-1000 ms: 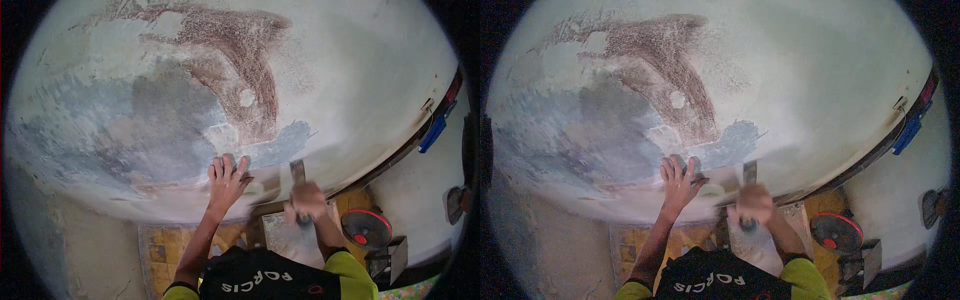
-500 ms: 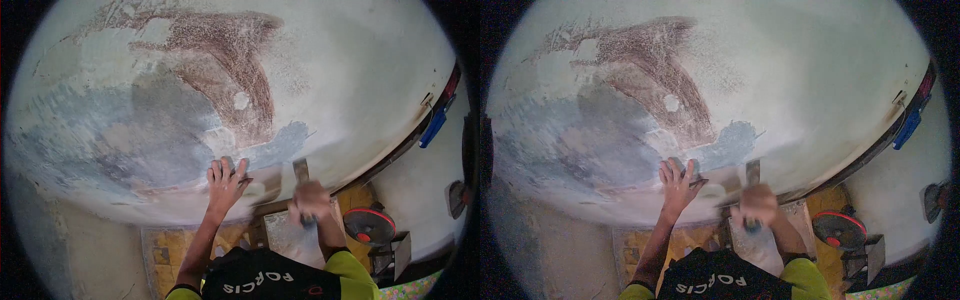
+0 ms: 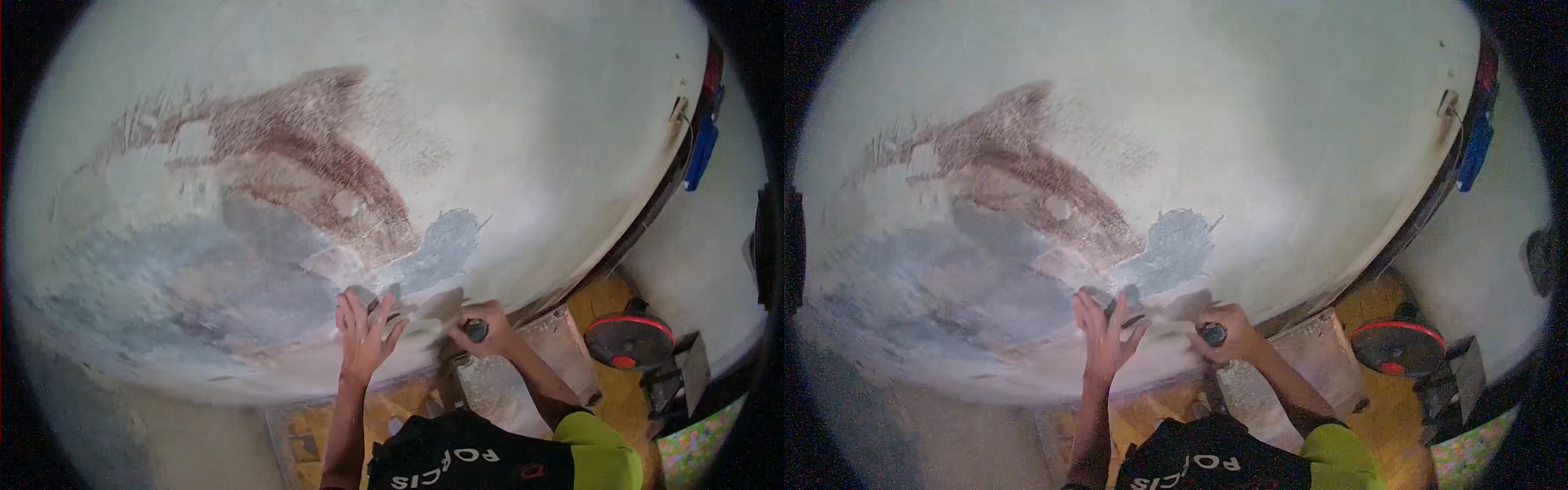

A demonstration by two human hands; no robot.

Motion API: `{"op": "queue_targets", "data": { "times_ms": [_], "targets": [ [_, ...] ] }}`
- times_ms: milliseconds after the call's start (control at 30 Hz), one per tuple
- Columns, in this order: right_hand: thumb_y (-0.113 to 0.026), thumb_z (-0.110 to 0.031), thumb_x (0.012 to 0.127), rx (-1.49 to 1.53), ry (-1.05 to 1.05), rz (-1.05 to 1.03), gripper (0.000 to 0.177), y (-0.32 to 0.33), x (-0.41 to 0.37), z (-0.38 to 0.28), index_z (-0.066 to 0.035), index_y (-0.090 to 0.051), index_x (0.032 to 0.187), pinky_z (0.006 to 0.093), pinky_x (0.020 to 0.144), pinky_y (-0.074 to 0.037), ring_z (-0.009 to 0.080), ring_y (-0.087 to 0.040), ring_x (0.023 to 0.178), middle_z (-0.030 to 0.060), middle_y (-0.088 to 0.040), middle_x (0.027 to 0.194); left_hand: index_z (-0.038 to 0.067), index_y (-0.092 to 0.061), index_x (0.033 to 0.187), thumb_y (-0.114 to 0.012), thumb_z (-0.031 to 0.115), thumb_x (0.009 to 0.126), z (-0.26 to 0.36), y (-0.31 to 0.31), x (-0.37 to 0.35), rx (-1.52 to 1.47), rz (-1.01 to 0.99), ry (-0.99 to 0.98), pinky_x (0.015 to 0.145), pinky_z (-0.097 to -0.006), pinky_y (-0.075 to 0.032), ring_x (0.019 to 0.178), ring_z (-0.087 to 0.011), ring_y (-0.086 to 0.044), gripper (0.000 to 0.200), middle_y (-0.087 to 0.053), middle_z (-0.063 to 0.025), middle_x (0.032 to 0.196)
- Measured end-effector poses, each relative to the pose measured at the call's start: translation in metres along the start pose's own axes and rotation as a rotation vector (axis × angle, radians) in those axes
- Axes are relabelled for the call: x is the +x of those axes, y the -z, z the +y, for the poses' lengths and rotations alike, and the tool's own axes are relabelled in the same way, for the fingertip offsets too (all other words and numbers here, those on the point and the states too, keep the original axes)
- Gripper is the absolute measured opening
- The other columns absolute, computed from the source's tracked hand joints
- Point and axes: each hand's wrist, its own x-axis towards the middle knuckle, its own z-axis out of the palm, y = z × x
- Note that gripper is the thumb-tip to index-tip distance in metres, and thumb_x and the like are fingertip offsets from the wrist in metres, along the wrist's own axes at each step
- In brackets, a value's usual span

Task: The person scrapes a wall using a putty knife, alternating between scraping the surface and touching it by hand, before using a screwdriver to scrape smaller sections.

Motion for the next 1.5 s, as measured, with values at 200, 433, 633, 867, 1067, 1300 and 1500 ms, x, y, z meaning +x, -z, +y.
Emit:
{"op": "queue_targets", "data": {
  "times_ms": [200, 433, 633, 867, 1067, 1300, 1500],
  "targets": [
    [-0.067, -0.011, 0.084, 0.375, 0.285, 0.097, 0.021, 0.013, -0.016, -0.019, -0.007, -0.058, 0.066, 0.0337, 0.053, -0.048, 0.0246, -0.06, 0.056, 0.0082, -0.06, 0.064, 0.014, -0.06, 0.128, -0.078, 0.012, 0.079, 0.014, 0.004, -0.067, -0.26, 0.079, -0.045, 0.106, -0.0573, -0.033, 0.137, -0.0485, -0.037, 0.052, -0.026, -0.0343, 0.152],
    [-0.059, -0.012, 0.088, 0.417, 0.268, 0.586, 0.022, 0.02, -0.004, 0.009, -0.006, -0.057, 0.067, 0.0367, 0.055, -0.049, 0.0233, -0.06, 0.061, 0.0082, -0.06, 0.067, 0.012, -0.062, 0.127, -0.074, 0.005, 0.08, 0.03, 0.009, -0.118, -0.414, -0.071, 0.203, 0.105, -0.0553, -0.034, 0.141, -0.0459, -0.034, 0.048, -0.021, -0.0301, 0.157],
    [-0.062, -0.012, 0.088, 0.179, 0.372, 0.674, 0.032, 0.024, 0.013, -0.015, -0.007, -0.051, 0.058, 0.0393, 0.05, -0.045, 0.0209, -0.057, 0.055, 0.0051, -0.055, 0.058, 0.01, -0.064, 0.124, -0.071, 0.002, 0.082, 0.029, 0.031, -0.135, -0.439, -0.15, 0.36, 0.107, -0.0539, -0.034, 0.143, -0.0459, -0.031, 0.043, -0.018, -0.0276, 0.159],
    [-0.053, -0.016, 0.094, 0.562, 0.428, 0.689, 0.029, 0.024, 0.012, -0.011, -0.008, -0.049, 0.066, 0.0292, 0.051, -0.045, 0.015, -0.052, 0.053, 0.0024, -0.053, 0.059, 0.008, -0.065, 0.12, -0.071, 0.0, 0.082, 0.027, 0.033, -0.137, -0.429, -0.155, 0.349, 0.106, -0.0529, -0.038, 0.143, -0.0473, -0.03, 0.04, -0.019, -0.0281, 0.159],
    [-0.056, -0.017, 0.093, 1.535, 0.008, 1.351, 0.027, 0.02, 0.017, -0.063, -0.011, -0.047, 0.068, 0.032, 0.054, -0.045, 0.0161, -0.051, 0.054, 0.0019, -0.051, 0.06, 0.007, -0.065, 0.12, -0.07, -0.001, 0.081, 0.03, 0.03, -0.129, -0.429, -0.176, 0.372, 0.106, -0.0536, -0.039, 0.142, -0.0476, -0.031, 0.04, -0.02, -0.029, 0.158],
    [-0.052, -0.009, 0.092, 0.93, 0.133, 0.83, 0.024, 0.002, -0.02, 0.013, -0.011, -0.042, 0.07, 0.0317, 0.048, -0.036, 0.0164, -0.036, 0.044, 0.0, -0.039, 0.058, 0.006, -0.065, 0.118, -0.069, -0.002, 0.081, 0.031, 0.036, -0.138, -0.44, -0.226, 0.394, 0.106, -0.0543, -0.04, 0.143, -0.0466, -0.029, 0.038, -0.019, -0.0289, 0.158],
    [-0.053, -0.013, 0.093, 1.362, 0.175, 1.1, 0.015, 0.015, 0.007, -0.026, -0.011, -0.051, 0.078, 0.032, 0.059, -0.04, 0.0145, -0.045, 0.06, -0.0005, -0.048, 0.069, 0.007, -0.066, 0.119, -0.069, -0.002, 0.081, 0.032, 0.042, -0.149, -0.449, -0.228, 0.414, 0.106, -0.0538, -0.039, 0.143, -0.0459, -0.03, 0.039, -0.02, -0.029, 0.158]
  ]
}}
